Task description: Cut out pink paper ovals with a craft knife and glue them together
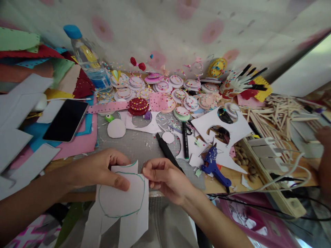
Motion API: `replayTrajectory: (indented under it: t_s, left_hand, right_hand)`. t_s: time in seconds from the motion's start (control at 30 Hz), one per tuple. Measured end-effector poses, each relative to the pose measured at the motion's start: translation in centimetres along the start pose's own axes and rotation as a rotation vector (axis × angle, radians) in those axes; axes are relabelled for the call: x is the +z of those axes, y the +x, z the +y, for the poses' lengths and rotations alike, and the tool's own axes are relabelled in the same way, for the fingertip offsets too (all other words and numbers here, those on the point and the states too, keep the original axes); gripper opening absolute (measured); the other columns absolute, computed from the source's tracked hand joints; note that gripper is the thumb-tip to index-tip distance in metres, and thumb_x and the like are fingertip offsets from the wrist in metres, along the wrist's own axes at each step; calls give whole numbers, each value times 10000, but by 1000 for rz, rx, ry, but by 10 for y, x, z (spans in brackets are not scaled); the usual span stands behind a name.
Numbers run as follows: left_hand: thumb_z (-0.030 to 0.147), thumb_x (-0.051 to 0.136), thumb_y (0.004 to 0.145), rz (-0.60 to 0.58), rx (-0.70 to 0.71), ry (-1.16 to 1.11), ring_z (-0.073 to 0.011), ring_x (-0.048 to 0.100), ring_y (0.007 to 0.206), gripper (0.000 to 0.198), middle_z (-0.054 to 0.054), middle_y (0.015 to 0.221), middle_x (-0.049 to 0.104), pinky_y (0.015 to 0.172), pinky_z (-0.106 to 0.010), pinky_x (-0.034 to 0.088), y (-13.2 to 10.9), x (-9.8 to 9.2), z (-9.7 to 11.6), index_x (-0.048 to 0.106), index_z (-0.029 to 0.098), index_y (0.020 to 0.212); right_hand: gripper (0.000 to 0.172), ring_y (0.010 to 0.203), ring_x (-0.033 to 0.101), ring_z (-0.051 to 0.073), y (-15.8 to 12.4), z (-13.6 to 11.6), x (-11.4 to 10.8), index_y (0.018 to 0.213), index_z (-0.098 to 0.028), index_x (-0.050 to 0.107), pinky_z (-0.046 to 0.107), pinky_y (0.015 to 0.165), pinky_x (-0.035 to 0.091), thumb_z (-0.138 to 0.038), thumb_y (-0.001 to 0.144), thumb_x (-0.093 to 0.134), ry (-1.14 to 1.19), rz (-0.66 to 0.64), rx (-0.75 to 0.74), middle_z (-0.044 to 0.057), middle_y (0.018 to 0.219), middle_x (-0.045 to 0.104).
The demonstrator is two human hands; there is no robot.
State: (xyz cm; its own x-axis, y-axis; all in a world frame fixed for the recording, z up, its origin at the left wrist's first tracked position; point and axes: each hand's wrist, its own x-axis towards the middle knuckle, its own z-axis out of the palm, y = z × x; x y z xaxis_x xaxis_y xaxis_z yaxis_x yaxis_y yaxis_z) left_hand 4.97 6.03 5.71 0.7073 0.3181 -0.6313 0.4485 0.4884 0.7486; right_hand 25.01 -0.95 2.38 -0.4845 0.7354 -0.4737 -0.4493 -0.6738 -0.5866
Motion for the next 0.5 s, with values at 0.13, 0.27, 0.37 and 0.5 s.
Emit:
replayTrajectory:
  t_s: [0.13,0.27,0.37,0.5]
  left_hand:
    - [335,807,601,-26,5,-43,-84,500,518,272,56,568,565,495,-179,364,2,0,-3,616,143,625]
    - [312,814,608,-109,34,-54,-103,549,578,225,43,615,619,563,-191,419,3,-1,-8,667,149,656]
    - [357,818,617,-66,33,9,-95,536,553,250,48,600,611,526,-180,395,1,-5,-10,682,153,667]
    - [395,812,618,4,16,46,-100,539,551,282,39,617,617,508,-182,382,1,-14,-11,687,153,694]
  right_hand:
    - [326,412,297,16,1,1,3,599,-115,615,146,370,145,-338,674,840,81,-82,48,-42,544,492]
    - [310,423,362,28,-2,2,3,667,-108,668,146,377,209,-382,745,788,51,-156,36,-19,568,526]
    - [234,494,433,44,-3,-1,-3,751,-135,688,155,453,315,-356,811,734,-78,-87,-44,-6,670,573]
    - [171,691,517,105,1,-6,-12,958,-193,678,220,644,414,-343,878,654,-484,54,-281,9,842,604]
